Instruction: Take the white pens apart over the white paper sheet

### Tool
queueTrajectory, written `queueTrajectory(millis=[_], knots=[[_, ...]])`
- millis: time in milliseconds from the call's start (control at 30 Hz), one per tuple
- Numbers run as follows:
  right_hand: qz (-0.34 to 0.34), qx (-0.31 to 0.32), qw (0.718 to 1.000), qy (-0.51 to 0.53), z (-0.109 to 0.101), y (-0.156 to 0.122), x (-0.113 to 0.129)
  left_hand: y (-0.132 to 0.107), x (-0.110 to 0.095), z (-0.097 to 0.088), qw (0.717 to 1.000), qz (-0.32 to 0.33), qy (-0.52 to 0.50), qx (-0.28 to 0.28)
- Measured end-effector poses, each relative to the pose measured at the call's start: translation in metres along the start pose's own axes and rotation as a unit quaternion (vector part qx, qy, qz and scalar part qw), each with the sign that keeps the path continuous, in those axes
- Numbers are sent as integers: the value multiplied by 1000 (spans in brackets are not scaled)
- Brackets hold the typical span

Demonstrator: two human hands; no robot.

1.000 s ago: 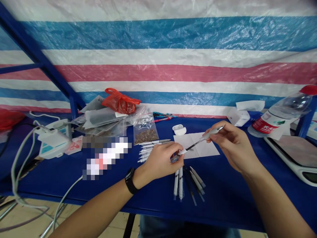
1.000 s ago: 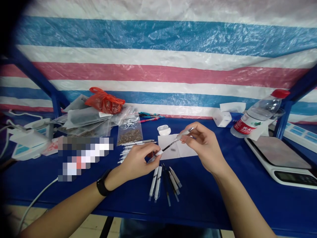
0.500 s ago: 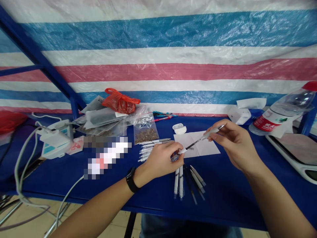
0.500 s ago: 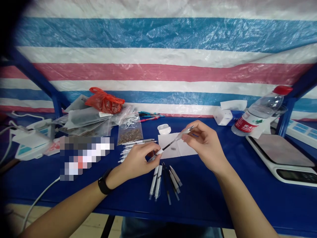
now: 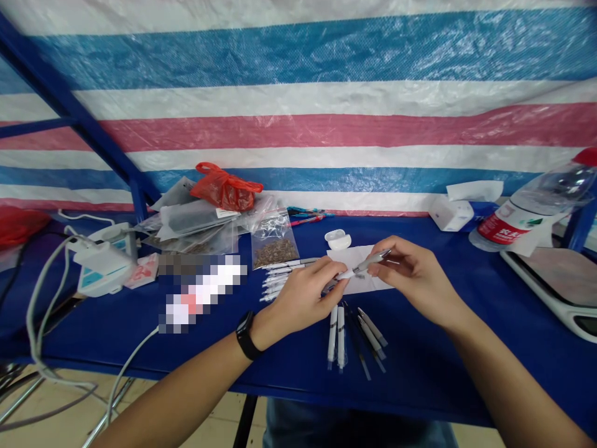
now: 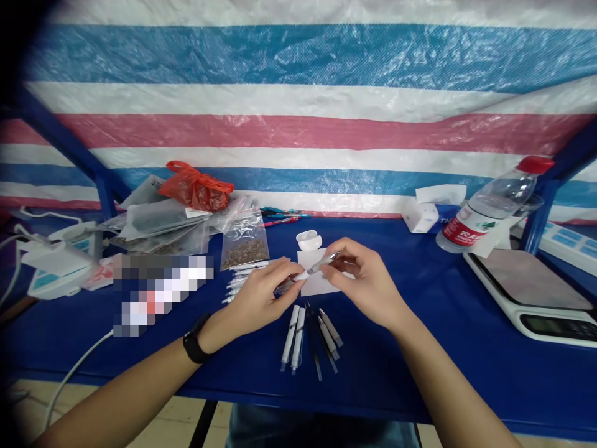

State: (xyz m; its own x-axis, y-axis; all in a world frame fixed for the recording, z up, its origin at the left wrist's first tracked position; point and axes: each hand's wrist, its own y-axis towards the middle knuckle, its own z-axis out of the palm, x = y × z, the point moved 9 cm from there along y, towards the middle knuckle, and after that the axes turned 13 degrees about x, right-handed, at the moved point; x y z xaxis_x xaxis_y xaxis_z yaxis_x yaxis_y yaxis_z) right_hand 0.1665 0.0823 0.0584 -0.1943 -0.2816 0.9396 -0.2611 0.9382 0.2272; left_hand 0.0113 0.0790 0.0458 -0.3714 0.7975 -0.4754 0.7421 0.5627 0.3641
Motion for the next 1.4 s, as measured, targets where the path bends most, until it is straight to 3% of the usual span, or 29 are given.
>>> queueTrajectory(millis=[267,533,633,833,1033,1233,1400], knots=[[-5,23,999,-25,6,0,2,0,6,8,999,9,9,45],[45,13,993,-106,11,-2,-10,-2,-2,8,994,39,98,29],[74,6,993,-89,7,-2,-18,-1,2,6,995,17,100,24],[44,60,995,-74,10,2,-11,1,10,6,995,-16,90,35],[138,35,981,-129,7,-2,-28,1,6,12,994,2,86,67],[55,53,994,-83,7,2,-12,1,7,8,996,-7,75,56],[156,73,978,-116,10,-1,-34,0,3,12,992,16,104,65]])
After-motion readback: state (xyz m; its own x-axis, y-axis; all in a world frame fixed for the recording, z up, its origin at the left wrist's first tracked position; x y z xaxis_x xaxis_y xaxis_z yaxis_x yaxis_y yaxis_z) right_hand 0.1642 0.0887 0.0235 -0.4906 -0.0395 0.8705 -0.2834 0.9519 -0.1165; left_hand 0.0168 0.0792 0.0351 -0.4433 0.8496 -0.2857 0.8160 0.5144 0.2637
